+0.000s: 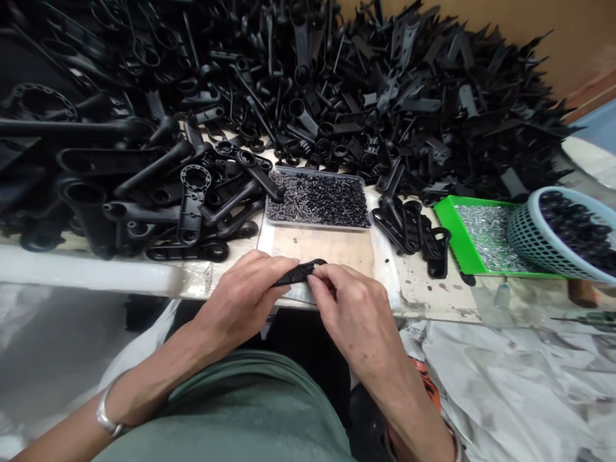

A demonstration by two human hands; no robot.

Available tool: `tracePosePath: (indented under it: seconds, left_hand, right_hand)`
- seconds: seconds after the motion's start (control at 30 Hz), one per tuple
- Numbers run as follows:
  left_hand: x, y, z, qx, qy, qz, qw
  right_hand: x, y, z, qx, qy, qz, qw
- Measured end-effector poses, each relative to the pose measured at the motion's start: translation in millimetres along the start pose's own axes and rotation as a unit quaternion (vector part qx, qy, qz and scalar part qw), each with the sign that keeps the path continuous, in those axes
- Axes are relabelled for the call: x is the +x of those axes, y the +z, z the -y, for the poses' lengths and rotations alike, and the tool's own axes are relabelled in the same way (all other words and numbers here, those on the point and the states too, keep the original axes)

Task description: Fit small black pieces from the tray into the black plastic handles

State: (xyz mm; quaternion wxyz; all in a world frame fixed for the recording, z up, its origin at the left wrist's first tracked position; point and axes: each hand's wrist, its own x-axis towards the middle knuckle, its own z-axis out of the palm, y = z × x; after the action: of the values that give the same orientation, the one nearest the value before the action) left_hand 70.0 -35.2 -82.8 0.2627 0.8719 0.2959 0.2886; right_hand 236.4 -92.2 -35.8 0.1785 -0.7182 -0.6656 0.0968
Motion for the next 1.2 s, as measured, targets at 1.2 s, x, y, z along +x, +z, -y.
tracePosePath:
  seconds: [1.2]
  left_hand:
    - [26.3, -14.0, -17.8, 0.276, 0.103, 0.051, 0.954]
  right_hand:
    - [-9.0, 1.4, -26.4, 0.264, 0.138, -0.007, 0.955]
